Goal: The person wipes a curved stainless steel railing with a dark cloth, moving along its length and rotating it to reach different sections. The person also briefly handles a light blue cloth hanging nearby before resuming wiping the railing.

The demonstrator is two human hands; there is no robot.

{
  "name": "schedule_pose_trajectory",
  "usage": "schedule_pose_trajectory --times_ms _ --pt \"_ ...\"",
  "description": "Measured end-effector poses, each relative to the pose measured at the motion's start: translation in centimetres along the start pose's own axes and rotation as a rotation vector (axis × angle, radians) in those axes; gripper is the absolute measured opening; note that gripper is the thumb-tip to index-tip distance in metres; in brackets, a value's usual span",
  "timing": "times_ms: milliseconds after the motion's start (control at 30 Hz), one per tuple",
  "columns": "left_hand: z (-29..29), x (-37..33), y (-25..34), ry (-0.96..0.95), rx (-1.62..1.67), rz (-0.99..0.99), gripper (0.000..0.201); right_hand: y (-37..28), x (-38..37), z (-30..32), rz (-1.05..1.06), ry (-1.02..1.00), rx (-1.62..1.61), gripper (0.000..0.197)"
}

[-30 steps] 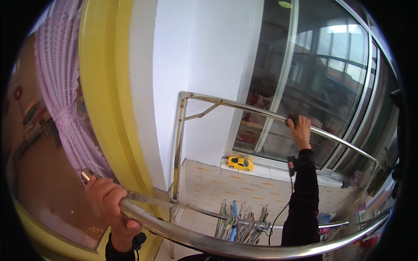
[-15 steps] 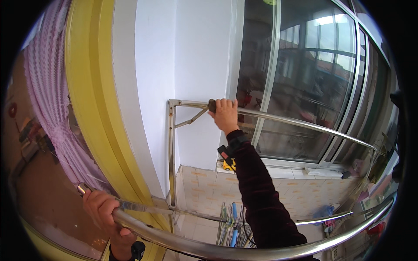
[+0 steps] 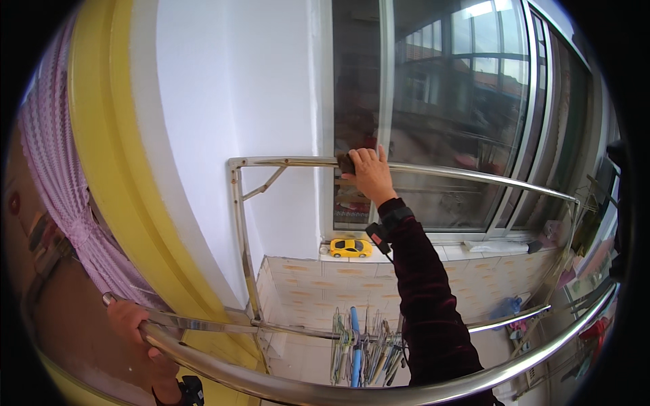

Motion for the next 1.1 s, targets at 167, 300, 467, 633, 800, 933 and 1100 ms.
schedule_pose_trajectory --times_ms 167,300,467,633,800,933,1100 --pt "-0.2 -0.1 0.2 0.047 0.012 -0.010 0.063 8.1 4.9 2.4 -0.058 -0.031 0.057 0.058" --pt "0.2 -0.1 0.4 0.007 0.053 0.001 0.063 13.5 8.1 3.8 -0.073 -0.018 0.080 0.060" --pt "0.4 0.0 1.2 -0.026 0.042 0.099 0.063 19.1 11.4 5.1 -0.090 -0.022 0.095 0.061" --pt "0.3 -0.1 2.0 0.001 0.076 0.102 0.058 23.9 14.2 6.3 -0.113 -0.003 0.111 0.064" --pt "0.5 -0.3 2.6 -0.022 0.093 0.085 0.056 28.8 17.4 8.0 -0.226 -0.023 0.129 0.064" --pt "0.5 -0.6 2.9 -0.021 0.077 0.115 0.058 30.0 18.0 7.5 -0.252 -0.024 0.142 0.064" --pt "0.5 -0.7 2.9 -0.002 0.053 0.122 0.060 27.7 16.4 6.2 -0.264 -0.011 0.138 0.066"
Point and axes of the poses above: each hand's wrist, its own x-axis away from the middle knuckle, its own z-axis out of the back of the hand, y = z × x, the point moved 1 cm from there along -x, towards the middle knuckle, and after that the axes turned 14 degrees about -y, right-handed, at the moved point
